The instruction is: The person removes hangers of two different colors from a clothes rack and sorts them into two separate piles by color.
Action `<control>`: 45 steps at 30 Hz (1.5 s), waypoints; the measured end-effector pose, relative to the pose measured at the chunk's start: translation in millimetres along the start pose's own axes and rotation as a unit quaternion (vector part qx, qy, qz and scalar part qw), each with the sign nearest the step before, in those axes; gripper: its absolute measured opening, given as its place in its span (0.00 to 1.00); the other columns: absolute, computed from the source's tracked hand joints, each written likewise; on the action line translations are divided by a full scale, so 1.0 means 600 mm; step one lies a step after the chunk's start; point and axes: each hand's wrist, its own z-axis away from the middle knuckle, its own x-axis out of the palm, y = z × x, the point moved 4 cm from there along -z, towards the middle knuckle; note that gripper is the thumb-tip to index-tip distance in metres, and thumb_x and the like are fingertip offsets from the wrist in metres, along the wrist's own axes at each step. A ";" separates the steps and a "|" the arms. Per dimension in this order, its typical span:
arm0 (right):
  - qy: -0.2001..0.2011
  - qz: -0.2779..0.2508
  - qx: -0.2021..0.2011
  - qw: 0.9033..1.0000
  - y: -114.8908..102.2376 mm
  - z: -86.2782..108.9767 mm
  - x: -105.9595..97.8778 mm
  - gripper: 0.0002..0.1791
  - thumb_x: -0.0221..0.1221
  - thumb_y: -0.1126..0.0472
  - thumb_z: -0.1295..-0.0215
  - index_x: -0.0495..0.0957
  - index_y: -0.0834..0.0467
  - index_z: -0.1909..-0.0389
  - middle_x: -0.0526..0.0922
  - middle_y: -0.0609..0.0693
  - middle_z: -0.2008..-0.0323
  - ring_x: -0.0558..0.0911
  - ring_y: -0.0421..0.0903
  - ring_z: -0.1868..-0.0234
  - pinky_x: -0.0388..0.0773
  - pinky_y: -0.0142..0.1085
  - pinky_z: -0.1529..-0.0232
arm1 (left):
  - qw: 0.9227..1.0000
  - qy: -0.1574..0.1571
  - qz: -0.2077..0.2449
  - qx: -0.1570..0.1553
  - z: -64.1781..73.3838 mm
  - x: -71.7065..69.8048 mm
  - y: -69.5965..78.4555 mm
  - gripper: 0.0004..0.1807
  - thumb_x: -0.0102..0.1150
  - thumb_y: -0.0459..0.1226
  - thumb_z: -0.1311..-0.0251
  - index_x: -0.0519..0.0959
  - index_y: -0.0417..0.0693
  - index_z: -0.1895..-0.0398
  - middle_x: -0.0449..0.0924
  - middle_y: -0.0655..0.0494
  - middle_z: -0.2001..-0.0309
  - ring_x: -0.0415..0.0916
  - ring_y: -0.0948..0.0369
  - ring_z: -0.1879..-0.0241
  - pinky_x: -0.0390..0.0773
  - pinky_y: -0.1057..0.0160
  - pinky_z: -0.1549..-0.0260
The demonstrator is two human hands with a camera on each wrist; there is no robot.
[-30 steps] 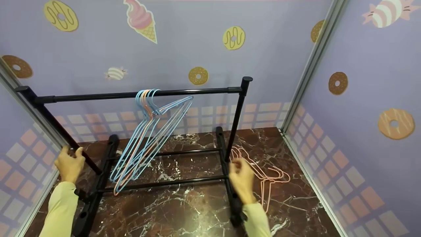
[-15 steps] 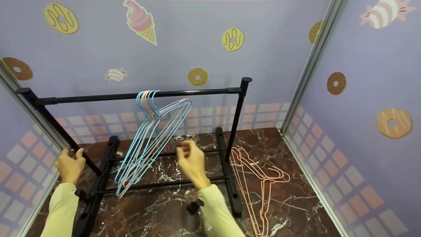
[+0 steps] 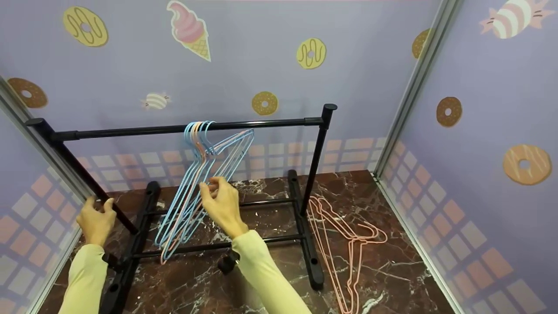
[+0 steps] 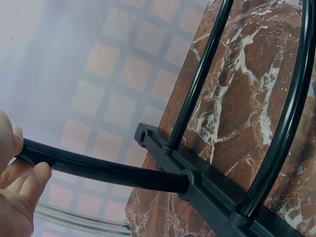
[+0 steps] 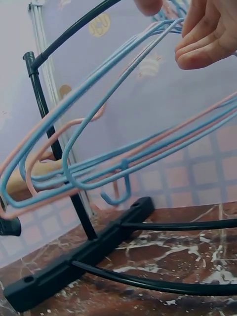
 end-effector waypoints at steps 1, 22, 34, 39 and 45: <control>-0.001 0.001 0.004 1.000 -0.001 -0.003 0.004 0.18 0.57 0.51 0.40 0.77 0.62 0.58 0.83 0.49 0.68 0.79 0.39 0.72 0.76 0.30 0.68 | 1.000 -0.002 0.001 -0.003 0.001 0.000 -0.001 0.14 0.56 0.38 0.43 0.74 0.43 0.55 0.80 0.37 0.60 0.71 0.35 0.55 0.65 0.43 0.51; 0.021 -0.030 -0.050 0.998 -0.024 -0.007 -0.005 0.08 0.61 0.57 0.43 0.76 0.58 0.70 0.81 0.48 0.78 0.78 0.39 0.84 0.73 0.29 0.85 | 1.000 -0.008 0.004 -0.007 0.001 0.004 -0.005 0.14 0.56 0.39 0.42 0.73 0.44 0.54 0.79 0.37 0.60 0.71 0.35 0.53 0.65 0.42 0.51; 0.041 0.028 -0.093 0.994 -0.021 0.010 -0.068 0.07 0.63 0.59 0.45 0.81 0.56 0.66 0.82 0.46 0.78 0.77 0.36 0.80 0.76 0.28 0.76 | 1.000 0.004 0.008 0.000 0.001 0.001 -0.007 0.14 0.56 0.38 0.43 0.74 0.43 0.54 0.79 0.37 0.61 0.71 0.35 0.54 0.65 0.43 0.52; 0.089 0.055 -0.103 0.989 0.009 0.030 -0.113 0.08 0.66 0.56 0.49 0.82 0.56 0.69 0.84 0.47 0.78 0.78 0.36 0.81 0.76 0.27 0.76 | 1.000 0.007 0.004 0.003 -0.001 0.001 -0.006 0.14 0.56 0.38 0.43 0.74 0.43 0.54 0.79 0.36 0.60 0.71 0.34 0.54 0.65 0.42 0.52; 0.124 0.084 -0.098 0.984 0.059 0.064 -0.162 0.08 0.68 0.56 0.52 0.83 0.55 0.72 0.84 0.46 0.79 0.79 0.35 0.82 0.75 0.26 0.78 | 1.000 0.005 0.004 0.007 0.000 0.005 -0.004 0.14 0.56 0.38 0.43 0.74 0.42 0.54 0.79 0.36 0.61 0.71 0.35 0.55 0.65 0.42 0.52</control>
